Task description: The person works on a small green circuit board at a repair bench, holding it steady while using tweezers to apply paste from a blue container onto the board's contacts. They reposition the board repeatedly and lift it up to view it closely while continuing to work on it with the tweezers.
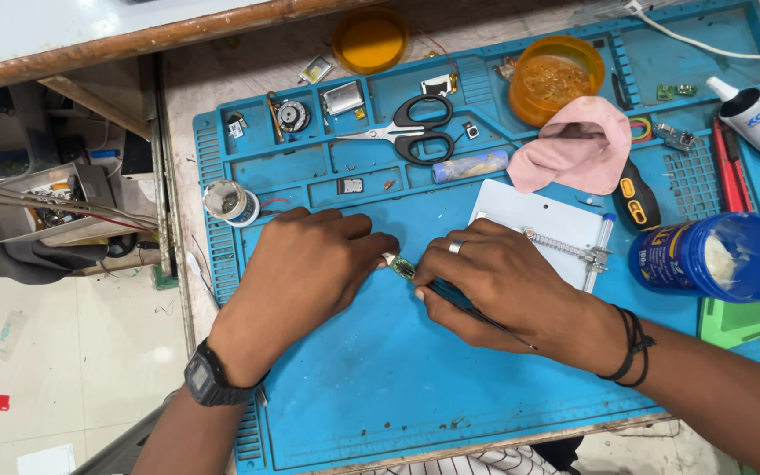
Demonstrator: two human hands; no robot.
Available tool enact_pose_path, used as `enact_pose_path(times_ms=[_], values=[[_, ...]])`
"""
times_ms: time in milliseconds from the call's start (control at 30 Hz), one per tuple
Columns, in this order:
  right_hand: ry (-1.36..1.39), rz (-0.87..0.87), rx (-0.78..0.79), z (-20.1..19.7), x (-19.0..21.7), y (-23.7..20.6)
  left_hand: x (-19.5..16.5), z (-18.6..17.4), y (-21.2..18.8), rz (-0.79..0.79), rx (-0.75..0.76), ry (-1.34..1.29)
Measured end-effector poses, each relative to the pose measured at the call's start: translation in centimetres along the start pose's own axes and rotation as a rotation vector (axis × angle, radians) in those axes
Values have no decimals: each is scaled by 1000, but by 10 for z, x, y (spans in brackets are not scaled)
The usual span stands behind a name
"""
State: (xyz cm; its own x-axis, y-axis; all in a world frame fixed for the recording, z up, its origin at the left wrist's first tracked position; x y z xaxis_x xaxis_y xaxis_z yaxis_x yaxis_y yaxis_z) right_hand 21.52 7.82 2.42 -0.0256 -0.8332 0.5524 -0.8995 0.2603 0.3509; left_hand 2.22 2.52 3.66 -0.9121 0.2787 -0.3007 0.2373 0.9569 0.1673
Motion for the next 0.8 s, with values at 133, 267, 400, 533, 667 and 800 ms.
enact_pose_path(times_ms=[133, 267, 400, 533, 667, 800], values=[[-28, -26, -5, 0, -1, 0, 0, -1, 0, -4, 1, -2], [-46, -17, -24, 3, -4, -1, 0, -1, -2, -14, 4, -15], [-43, -22, -54, 5, -7, -2, 1, -1, 0, -6, 10, -11], [-54, -23, -42, 5, -8, -2, 1, -1, 0, -6, 5, -10], [-62, -12, -49, 5, -9, -2, 1, -1, -1, -1, -6, -12], [-50, -1, -59, 4, -8, -2, 1, -1, -1, 7, -13, -17]])
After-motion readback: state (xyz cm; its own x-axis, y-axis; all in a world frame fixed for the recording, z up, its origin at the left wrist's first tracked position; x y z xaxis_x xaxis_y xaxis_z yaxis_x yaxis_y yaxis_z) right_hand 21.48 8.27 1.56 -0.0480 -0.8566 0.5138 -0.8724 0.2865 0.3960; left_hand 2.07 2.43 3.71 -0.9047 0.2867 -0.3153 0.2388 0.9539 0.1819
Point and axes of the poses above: each hand's wrist, its own y-axis towards the middle knuckle, its own z-axis out of the palm, x = y × z, the point moved 3 cm from there along y, towards the middle knuckle, and after that the axes turned 7 degrees about -z, right-handed, at the moved point
